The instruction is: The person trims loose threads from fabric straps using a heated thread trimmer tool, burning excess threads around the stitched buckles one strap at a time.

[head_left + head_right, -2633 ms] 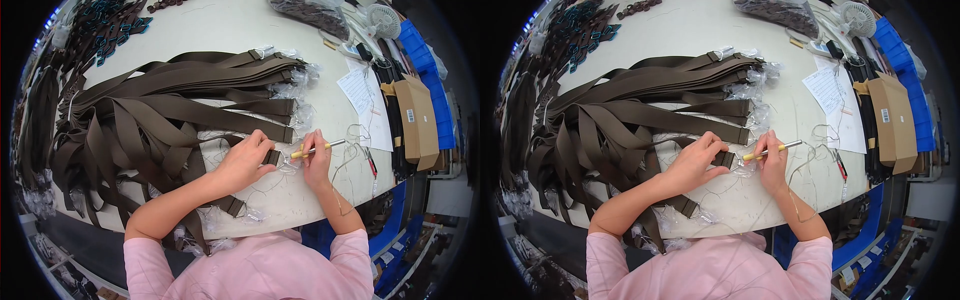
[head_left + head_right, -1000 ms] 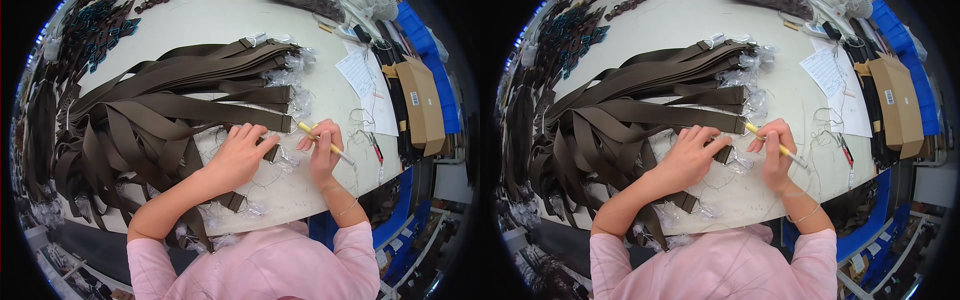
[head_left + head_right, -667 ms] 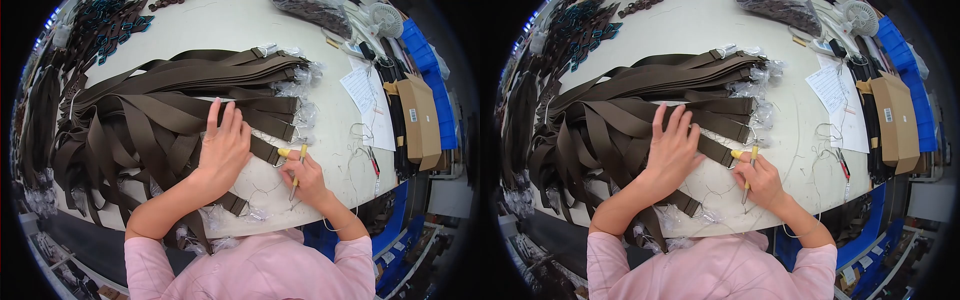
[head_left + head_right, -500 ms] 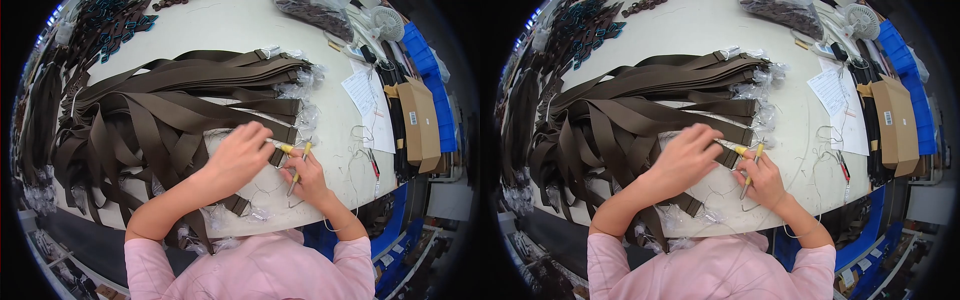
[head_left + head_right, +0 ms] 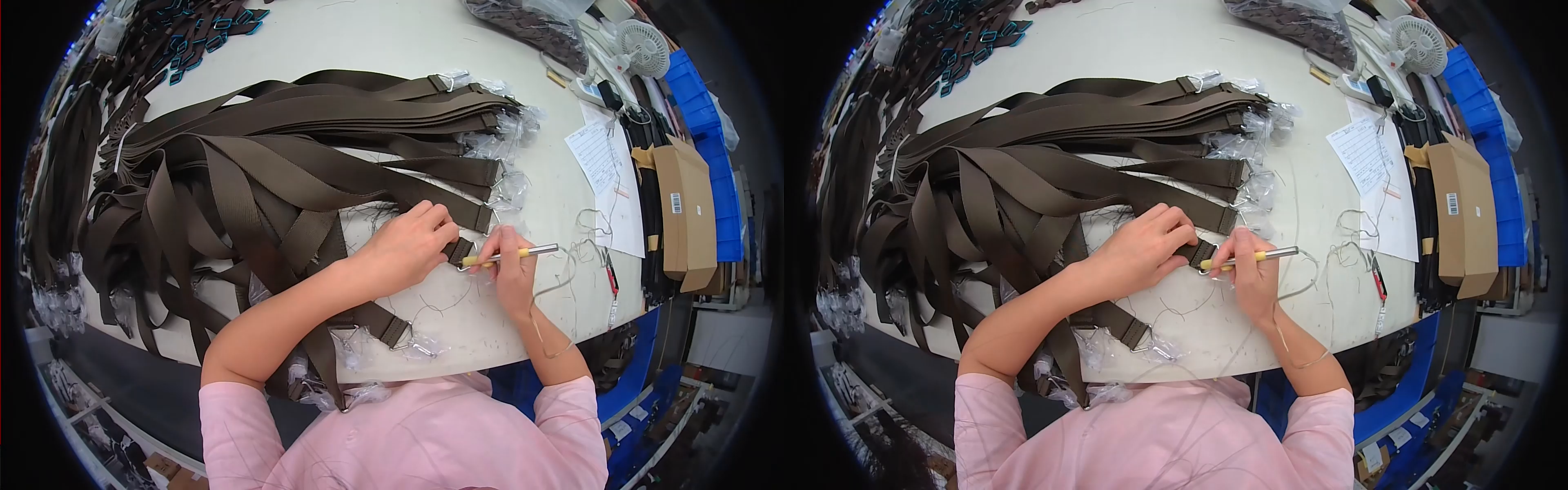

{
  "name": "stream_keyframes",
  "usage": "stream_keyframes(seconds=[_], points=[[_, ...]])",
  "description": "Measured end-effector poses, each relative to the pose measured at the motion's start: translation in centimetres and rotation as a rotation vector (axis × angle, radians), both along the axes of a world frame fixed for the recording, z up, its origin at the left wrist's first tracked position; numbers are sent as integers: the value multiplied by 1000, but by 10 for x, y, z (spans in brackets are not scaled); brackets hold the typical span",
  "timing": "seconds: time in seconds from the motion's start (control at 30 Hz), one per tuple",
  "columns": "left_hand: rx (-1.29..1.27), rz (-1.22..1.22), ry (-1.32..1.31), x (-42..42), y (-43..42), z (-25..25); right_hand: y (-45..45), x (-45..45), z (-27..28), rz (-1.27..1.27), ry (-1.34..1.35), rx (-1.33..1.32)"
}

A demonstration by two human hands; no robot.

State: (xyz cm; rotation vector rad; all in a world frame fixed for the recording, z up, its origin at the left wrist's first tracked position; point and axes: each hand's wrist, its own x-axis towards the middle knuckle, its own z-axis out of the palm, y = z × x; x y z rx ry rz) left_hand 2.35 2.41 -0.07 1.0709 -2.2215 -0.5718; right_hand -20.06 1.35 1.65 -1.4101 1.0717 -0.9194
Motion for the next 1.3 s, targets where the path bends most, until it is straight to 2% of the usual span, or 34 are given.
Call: stream_keyframes(seconds=[0.37, 1.3], points=[[20, -2, -27, 0, -2, 4, -2, -4, -13, -64, 15, -1], [42, -4, -18, 0, -1, 4, -2, -3, -15, -39, -20, 18]])
